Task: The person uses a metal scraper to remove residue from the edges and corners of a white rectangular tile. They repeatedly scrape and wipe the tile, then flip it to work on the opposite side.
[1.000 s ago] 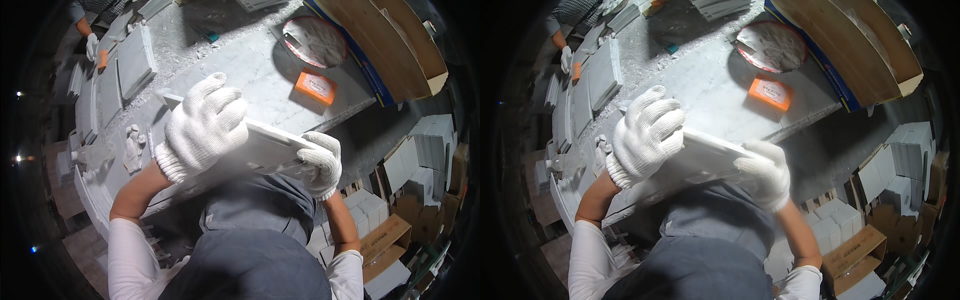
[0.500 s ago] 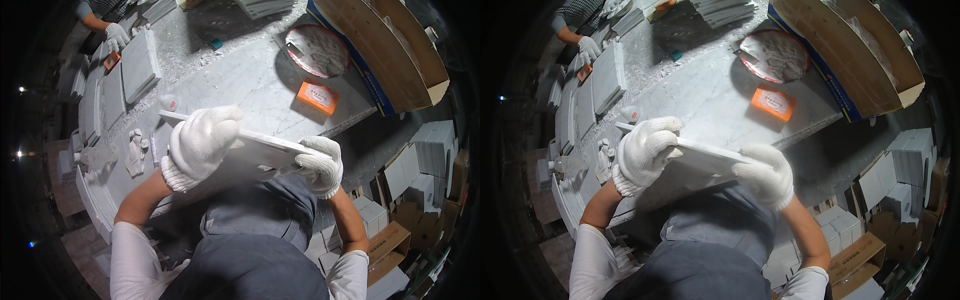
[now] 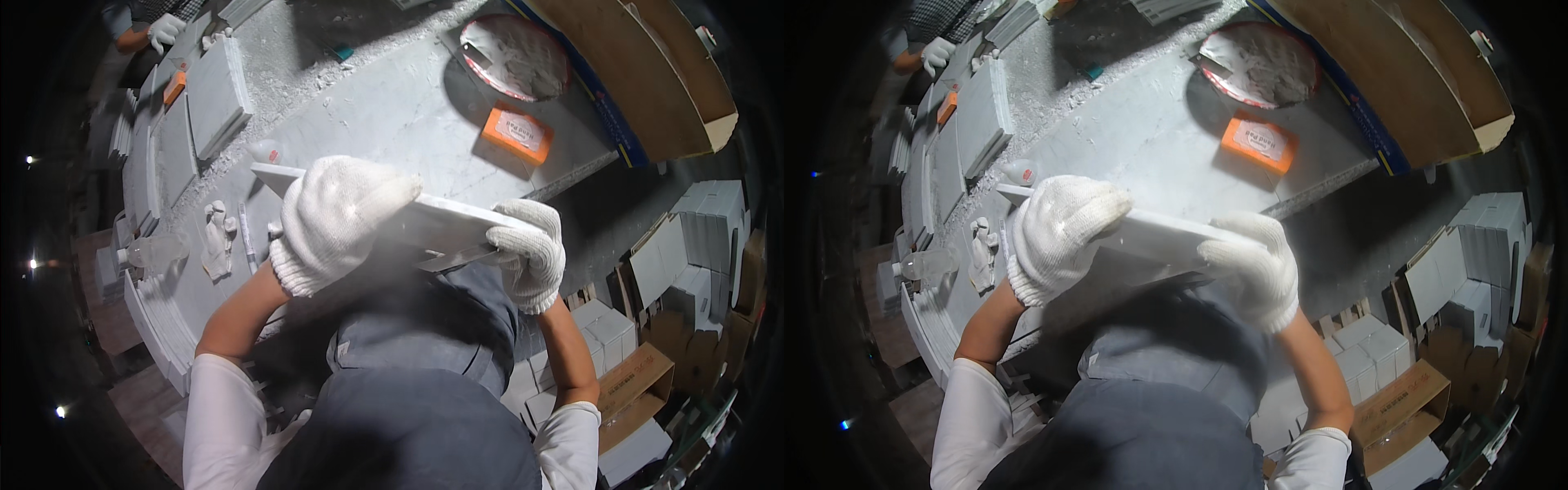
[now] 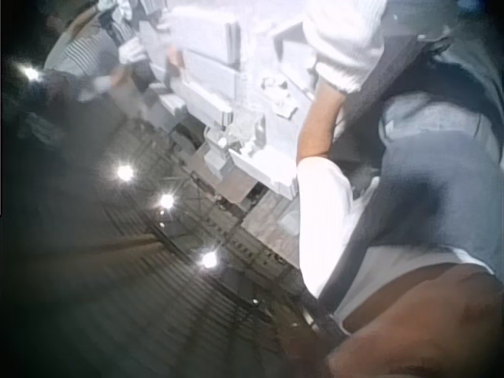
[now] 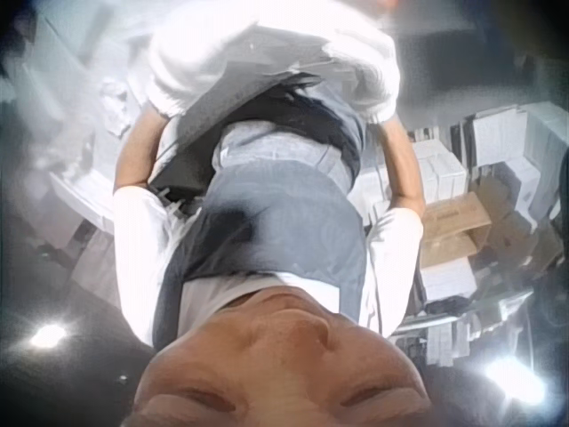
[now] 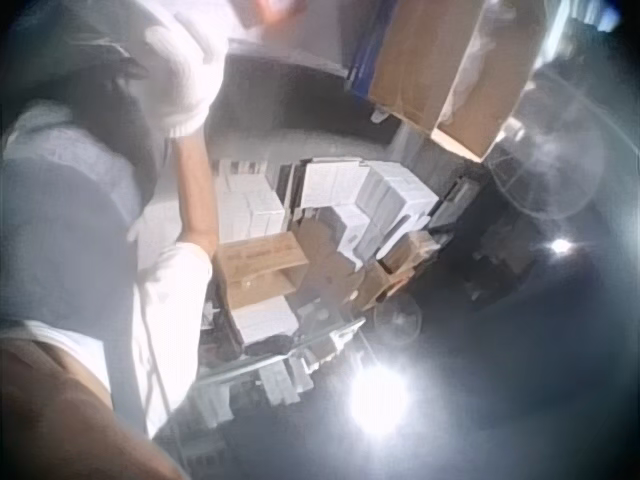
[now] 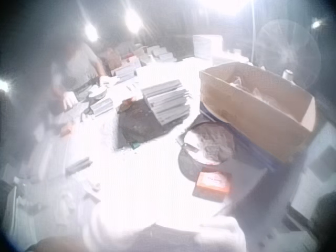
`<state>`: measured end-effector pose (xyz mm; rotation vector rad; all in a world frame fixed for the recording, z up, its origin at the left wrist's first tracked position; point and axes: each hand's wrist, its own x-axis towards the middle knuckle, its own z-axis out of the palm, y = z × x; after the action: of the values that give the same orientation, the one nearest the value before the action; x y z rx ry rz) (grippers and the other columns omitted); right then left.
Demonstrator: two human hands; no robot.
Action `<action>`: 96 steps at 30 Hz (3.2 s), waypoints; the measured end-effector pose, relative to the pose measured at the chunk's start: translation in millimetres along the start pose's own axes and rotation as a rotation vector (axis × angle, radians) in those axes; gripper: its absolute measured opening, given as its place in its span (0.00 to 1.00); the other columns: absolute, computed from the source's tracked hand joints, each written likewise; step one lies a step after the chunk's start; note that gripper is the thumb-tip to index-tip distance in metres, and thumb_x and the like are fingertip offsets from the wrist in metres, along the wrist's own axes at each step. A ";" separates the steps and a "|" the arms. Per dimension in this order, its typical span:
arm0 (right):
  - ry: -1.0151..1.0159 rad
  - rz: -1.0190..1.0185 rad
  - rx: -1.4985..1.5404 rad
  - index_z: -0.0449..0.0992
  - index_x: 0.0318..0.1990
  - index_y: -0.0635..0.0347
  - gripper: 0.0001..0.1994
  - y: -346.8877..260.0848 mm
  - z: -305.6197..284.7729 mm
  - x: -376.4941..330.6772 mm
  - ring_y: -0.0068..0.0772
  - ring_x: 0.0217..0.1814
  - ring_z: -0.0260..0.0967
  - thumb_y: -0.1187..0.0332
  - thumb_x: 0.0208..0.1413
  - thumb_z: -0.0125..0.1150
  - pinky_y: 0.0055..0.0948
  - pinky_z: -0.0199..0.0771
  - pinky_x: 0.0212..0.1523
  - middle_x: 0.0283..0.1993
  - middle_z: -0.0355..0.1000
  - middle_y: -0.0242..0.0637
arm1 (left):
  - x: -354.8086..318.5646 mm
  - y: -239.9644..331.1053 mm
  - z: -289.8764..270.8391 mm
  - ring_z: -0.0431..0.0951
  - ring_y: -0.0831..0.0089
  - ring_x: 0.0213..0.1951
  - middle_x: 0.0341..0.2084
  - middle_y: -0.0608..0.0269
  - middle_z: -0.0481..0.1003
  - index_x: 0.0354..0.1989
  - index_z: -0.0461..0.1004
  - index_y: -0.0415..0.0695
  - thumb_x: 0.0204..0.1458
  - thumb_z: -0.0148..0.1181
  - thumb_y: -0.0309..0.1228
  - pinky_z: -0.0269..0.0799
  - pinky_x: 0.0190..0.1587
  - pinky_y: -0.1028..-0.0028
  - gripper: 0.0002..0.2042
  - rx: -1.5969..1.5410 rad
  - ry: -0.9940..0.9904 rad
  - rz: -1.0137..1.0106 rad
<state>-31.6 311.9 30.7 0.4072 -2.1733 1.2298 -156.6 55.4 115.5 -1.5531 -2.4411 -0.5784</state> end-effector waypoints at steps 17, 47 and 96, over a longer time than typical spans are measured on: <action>-0.004 0.023 -0.091 0.81 0.45 0.49 0.09 -0.4 3.9 -10.4 0.47 0.53 0.77 0.64 0.59 0.71 0.43 0.79 0.54 0.50 0.80 0.44 | -9.6 23.9 -10.9 0.81 0.64 0.33 0.32 0.62 0.81 0.39 0.84 0.44 0.49 0.66 0.20 0.77 0.36 0.65 0.10 -0.134 -0.038 0.093; 0.004 -0.042 -0.115 0.83 0.44 0.51 0.08 -6.3 0.8 -14.8 0.48 0.54 0.77 0.65 0.58 0.71 0.43 0.78 0.55 0.49 0.82 0.43 | -89.4 107.6 112.6 0.80 0.70 0.23 0.26 0.63 0.79 0.38 0.77 0.44 0.62 0.60 0.36 0.70 0.20 0.64 0.08 -0.031 -0.302 -0.413; 0.083 0.036 -0.063 0.81 0.45 0.53 0.11 6.4 7.3 -10.0 0.50 0.51 0.78 0.57 0.69 0.62 0.44 0.78 0.54 0.47 0.81 0.45 | -22.1 43.0 -0.1 0.81 0.73 0.24 0.39 0.52 0.79 0.66 0.58 0.42 0.58 0.67 0.19 0.72 0.16 0.81 0.30 -1.103 0.433 -1.132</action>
<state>-29.9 308.7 17.2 0.2866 -2.1509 1.1736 -108.3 53.2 117.1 0.1671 -2.4482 -2.3628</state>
